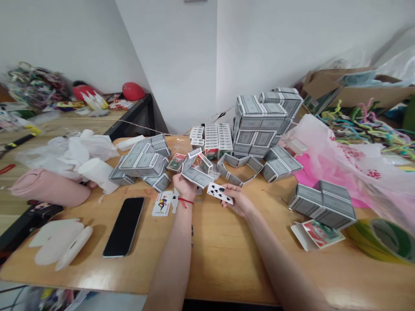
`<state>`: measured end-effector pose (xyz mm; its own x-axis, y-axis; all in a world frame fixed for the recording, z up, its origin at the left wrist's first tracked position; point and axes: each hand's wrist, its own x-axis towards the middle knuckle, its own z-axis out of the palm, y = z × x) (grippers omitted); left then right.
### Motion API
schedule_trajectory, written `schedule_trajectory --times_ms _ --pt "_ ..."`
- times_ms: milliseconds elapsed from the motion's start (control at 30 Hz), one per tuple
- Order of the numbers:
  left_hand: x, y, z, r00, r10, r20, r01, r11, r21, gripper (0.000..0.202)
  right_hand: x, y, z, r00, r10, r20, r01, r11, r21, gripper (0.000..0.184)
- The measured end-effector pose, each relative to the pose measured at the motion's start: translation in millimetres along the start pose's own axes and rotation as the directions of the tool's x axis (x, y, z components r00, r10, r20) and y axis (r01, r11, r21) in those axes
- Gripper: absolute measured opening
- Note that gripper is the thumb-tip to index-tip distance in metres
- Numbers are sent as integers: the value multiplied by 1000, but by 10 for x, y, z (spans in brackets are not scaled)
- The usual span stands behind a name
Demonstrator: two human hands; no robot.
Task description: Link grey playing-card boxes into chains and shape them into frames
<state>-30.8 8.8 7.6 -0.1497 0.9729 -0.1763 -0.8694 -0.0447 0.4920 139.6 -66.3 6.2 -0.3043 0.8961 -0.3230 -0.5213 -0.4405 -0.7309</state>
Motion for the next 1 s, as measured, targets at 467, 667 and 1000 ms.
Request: schedule_trajectory --times_ms 467,667,1000 --pt "-22 18 24 999 -22 44 19 998 53 39 -35 -49 24 999 38 5 -38 999 -24 19" --pt "-5 10 18 999 -15 38 14 1000 28 38 -35 -47 26 998 50 37 -48 998 -40 20" --pt "17 -17 -23 1000 14 26 -15 999 34 39 22 -14 -4 999 -24 -23 23 999 -31 19"
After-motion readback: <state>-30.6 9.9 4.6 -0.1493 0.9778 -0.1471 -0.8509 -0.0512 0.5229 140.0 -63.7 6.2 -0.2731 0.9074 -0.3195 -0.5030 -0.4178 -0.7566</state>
